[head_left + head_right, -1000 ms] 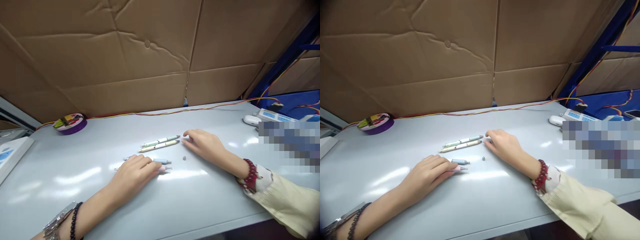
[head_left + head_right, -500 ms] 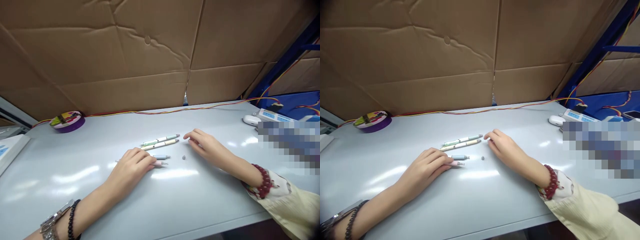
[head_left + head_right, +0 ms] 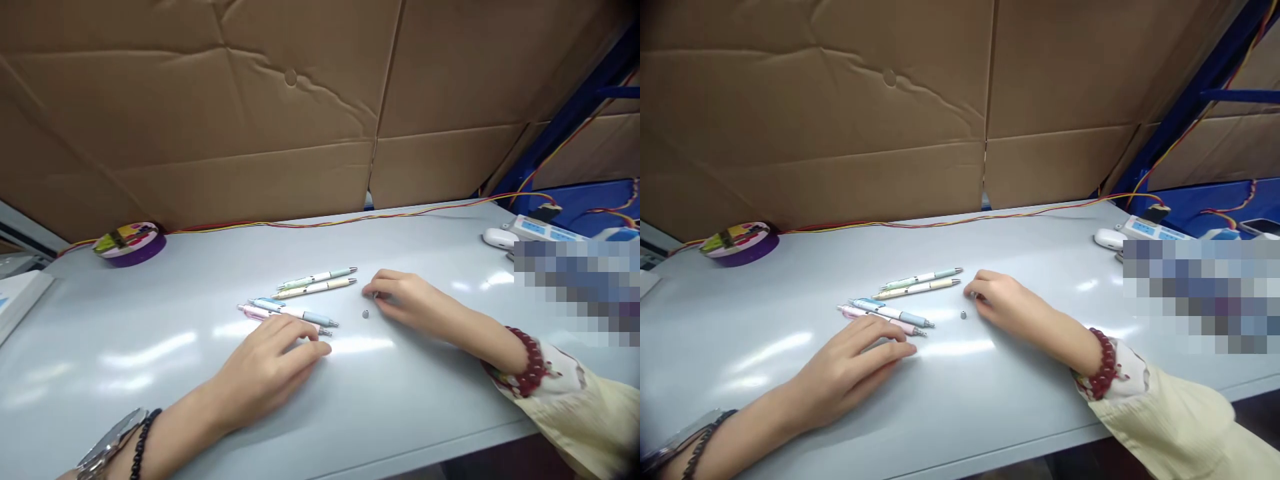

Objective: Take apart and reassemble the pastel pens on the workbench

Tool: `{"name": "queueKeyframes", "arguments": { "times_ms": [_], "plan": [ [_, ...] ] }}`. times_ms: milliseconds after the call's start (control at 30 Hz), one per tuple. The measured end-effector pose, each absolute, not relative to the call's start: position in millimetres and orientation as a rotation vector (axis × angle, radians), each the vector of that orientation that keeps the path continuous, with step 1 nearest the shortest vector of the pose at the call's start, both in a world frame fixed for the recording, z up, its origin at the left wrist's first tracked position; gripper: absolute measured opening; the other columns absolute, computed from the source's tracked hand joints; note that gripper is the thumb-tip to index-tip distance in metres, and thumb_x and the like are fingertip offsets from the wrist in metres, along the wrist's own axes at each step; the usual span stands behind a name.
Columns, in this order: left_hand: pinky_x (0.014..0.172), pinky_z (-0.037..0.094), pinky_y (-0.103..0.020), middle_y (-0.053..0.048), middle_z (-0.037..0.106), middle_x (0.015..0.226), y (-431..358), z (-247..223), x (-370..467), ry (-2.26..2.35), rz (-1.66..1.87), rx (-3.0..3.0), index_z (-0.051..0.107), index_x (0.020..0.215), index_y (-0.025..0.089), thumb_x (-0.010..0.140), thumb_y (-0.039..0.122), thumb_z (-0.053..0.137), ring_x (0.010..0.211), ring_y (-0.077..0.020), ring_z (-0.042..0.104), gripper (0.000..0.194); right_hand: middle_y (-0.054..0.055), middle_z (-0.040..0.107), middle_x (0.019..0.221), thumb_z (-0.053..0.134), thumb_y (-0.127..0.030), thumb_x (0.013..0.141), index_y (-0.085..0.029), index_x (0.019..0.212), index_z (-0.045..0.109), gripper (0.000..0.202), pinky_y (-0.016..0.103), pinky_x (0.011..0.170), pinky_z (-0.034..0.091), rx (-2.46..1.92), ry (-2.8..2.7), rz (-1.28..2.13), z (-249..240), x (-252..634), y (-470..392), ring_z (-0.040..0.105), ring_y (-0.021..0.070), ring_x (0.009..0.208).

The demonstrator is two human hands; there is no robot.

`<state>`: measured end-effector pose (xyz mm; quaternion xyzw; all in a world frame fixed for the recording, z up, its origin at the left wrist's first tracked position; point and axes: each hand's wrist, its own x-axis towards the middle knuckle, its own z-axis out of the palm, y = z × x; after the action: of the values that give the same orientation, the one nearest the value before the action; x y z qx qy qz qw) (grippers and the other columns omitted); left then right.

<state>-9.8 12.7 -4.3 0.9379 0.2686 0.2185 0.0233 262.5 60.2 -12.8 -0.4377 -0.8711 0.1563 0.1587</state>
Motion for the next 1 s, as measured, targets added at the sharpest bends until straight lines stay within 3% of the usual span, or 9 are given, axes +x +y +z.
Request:
{"name": "queueKeyframes", "arguments": {
  "times_ms": [267,433,667,833,1000],
  "plan": [
    [0.051,0.040,-0.024,-0.001,0.060,0.066,7.7,-5.8,-7.0,0.731,0.575,3.054,0.060,0.090,0.019,0.089,0.009,0.035,0.057,-0.0133,0.054,0.027,0.004,0.061,0.090,0.048,-0.014,0.083,-0.021,0.100,0.061,0.022,0.026,0.067,0.047,-1.249,-2.503,0.402,-6.1,261.0,54.5,0.058,0.0155,0.076],
    [0.048,0.037,-0.026,0.000,0.055,0.055,13.7,-8.1,-7.7,0.827,0.564,3.164,0.061,0.082,0.019,0.089,0.012,0.034,0.051,-0.0150,0.052,0.028,0.006,0.061,0.098,0.041,-0.023,0.091,-0.022,0.108,0.058,0.024,0.033,0.072,0.047,-1.334,-2.361,0.195,-12.9,254.5,57.5,0.057,0.0201,0.088],
    [0.060,0.044,-0.028,-0.004,0.062,0.082,20.7,-15.6,-13.1,1.081,0.456,3.048,0.059,0.098,0.018,0.091,0.016,0.036,0.072,-0.0186,0.059,0.024,0.006,0.062,0.091,0.048,-0.026,0.089,-0.020,0.096,0.064,0.019,0.032,0.071,0.045,-1.348,-2.371,0.124,-17.2,242.7,71.3,0.052,0.0210,0.084],
    [0.074,0.047,-0.032,-0.006,0.060,0.101,20.9,-13.6,-11.6,1.042,0.422,2.903,0.058,0.103,0.021,0.091,0.018,0.037,0.088,-0.0202,0.057,0.024,0.006,0.062,0.090,0.041,-0.030,0.093,-0.019,0.096,0.065,0.027,0.031,0.075,0.042,-1.371,-2.320,0.217,-12.0,237.8,71.5,0.050,0.0194,0.082],
    [0.081,0.046,-0.034,-0.006,0.056,0.109,20.7,-10.3,-11.8,1.034,0.363,2.810,0.058,0.103,0.022,0.090,0.017,0.038,0.098,-0.0222,0.054,0.024,0.005,0.063,0.088,0.052,-0.026,0.086,-0.019,0.092,0.066,0.017,0.032,0.074,0.041,-1.404,-2.365,0.210,-10.4,230.5,72.7,0.051,0.0204,0.083]
  ]
}}
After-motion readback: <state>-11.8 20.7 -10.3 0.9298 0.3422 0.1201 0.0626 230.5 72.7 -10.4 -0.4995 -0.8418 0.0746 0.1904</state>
